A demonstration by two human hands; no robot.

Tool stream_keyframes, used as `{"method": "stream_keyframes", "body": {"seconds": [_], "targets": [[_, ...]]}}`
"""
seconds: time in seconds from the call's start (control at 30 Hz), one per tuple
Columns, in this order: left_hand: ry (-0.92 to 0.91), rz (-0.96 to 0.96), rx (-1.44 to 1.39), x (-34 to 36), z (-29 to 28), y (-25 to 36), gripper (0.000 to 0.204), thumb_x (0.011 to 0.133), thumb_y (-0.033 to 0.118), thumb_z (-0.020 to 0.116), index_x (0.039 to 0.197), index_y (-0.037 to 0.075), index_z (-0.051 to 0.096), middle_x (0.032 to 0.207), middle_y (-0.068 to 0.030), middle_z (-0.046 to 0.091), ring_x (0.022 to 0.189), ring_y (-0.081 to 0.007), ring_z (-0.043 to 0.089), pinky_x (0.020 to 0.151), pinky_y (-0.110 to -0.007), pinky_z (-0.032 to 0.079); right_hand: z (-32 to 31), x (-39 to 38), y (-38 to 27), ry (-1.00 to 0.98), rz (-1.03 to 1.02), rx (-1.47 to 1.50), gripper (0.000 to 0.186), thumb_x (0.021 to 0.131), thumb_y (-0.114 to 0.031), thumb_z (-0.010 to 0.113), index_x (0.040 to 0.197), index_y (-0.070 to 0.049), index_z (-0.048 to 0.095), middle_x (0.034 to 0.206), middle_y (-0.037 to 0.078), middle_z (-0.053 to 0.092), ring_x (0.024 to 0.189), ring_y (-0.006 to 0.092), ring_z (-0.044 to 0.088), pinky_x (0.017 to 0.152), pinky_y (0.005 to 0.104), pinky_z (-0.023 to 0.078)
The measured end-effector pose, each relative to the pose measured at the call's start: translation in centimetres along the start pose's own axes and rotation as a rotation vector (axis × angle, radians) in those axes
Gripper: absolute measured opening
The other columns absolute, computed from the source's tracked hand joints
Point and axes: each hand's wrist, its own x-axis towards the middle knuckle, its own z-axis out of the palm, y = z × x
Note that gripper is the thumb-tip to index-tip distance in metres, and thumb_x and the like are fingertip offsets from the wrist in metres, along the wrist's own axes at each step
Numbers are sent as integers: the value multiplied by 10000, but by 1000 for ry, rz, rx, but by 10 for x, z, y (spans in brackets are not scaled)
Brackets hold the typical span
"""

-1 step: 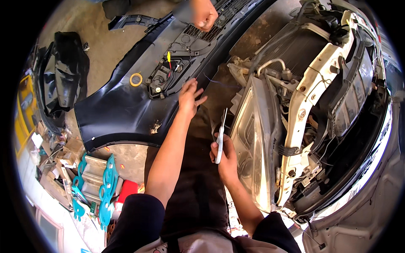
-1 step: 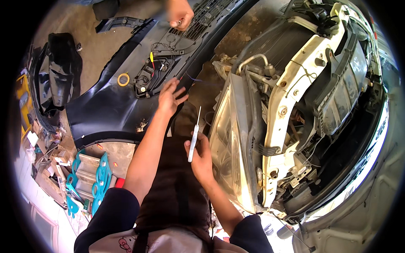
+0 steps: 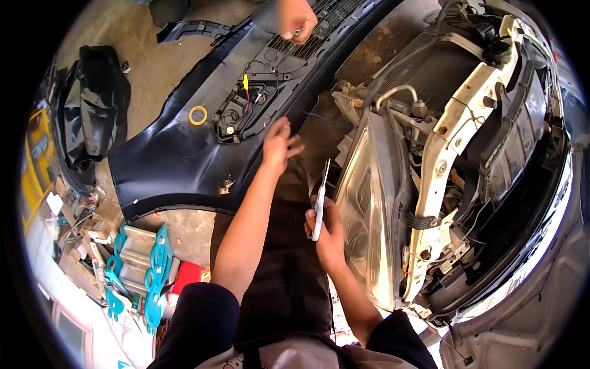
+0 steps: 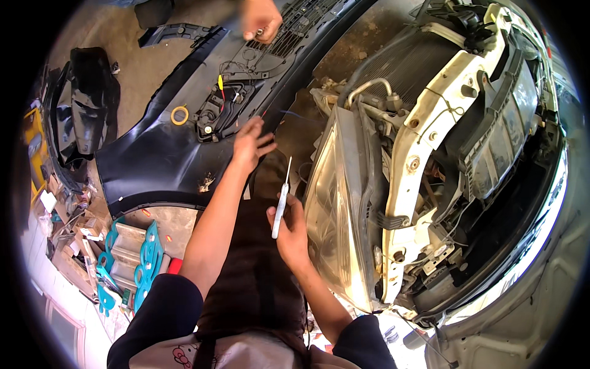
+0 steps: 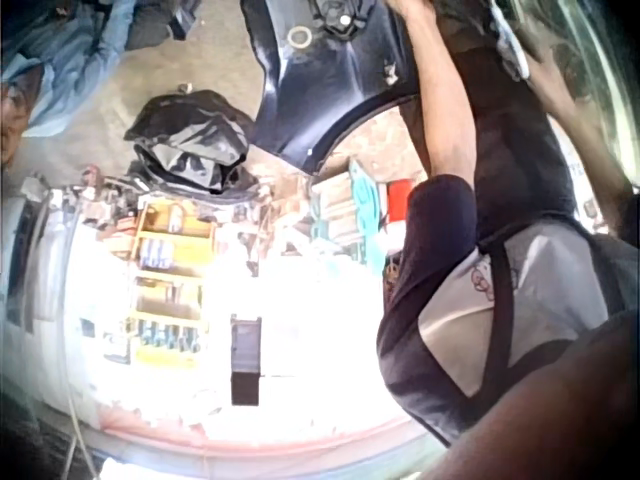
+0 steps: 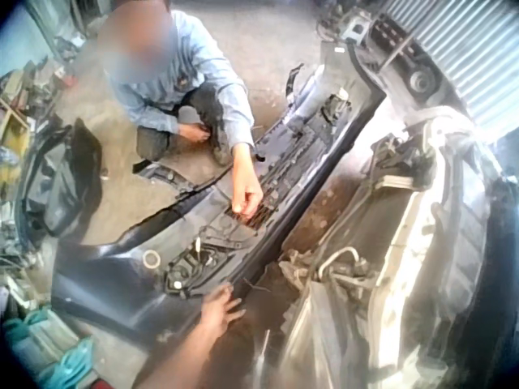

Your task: The person repairs a car bumper by taping wires, cutting wire ends with scissors, and routing a blue wire through the bumper and into the vehicle's front frame. The person then positions the bumper against the car's front end.

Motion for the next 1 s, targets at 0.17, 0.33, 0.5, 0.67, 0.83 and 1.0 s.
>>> {"method": "stream_keyframes", "body": {"seconds": [0.17, 0.33, 0.5, 0.67, 0.83, 1.0], "targets": [[-296, -239, 324, 21, 19, -58, 323, 1019, 133, 495, 1309, -3, 536, 1215, -174, 627, 904, -323, 713, 756, -382, 594, 0, -7, -4, -57, 23, 26, 408, 972, -64, 608, 1333, 1, 432, 945, -4, 480, 805, 46, 449, 697, 193, 393], [23, 42, 367, 78, 89, -75, 303, 982, 219, 600, 1195, 3, 597, 1051, -150, 664, 858, -265, 690, 752, -379, 579, -8, -10, -24, -99, 97, 149, 482, 955, -14, 596, 1393, -26, 396, 954, -3, 461, 802, 55, 450, 662, 188, 413], [-5, -263, 216, 142, 108, -78, 262, 938, 252, 664, 1103, 50, 638, 993, -111, 672, 799, -236, 671, 704, -381, 567, -19, -4, -33, -113, 101, 141, 515, 933, 8, 605, 1399, -11, 384, 947, 11, 457, 823, 71, 440, 693, 188, 432], [5, -115, 61, 159, 88, -76, 122, 932, 185, 672, 1012, 100, 636, 839, -29, 614, 760, -196, 631, 707, -375, 546, -16, 4, -53, -97, 126, 182, 518, 938, -82, 642, 1376, 22, 384, 933, 37, 480, 794, 85, 444, 675, 206, 402], [-191, 3, -220, 103, 82, -21, 148, 975, 228, 628, 1038, 98, 596, 888, -35, 604, 871, -207, 619, 805, -344, 512, -12, 5, -69, -109, 118, 213, 545, 919, 32, 609, 1408, -19, 374, 951, 14, 462, 829, 73, 449, 694, 186, 447], [-447, 230, -199, 46, 85, 26, 248, 1018, 285, 569, 1022, 37, 570, 766, -46, 527, 763, -192, 558, 719, -318, 467, -17, 2, -82, -79, -55, 38, 585, 897, 28, 648, 1419, -9, 386, 948, 19, 506, 860, 87, 498, 767, 222, 462]]}}
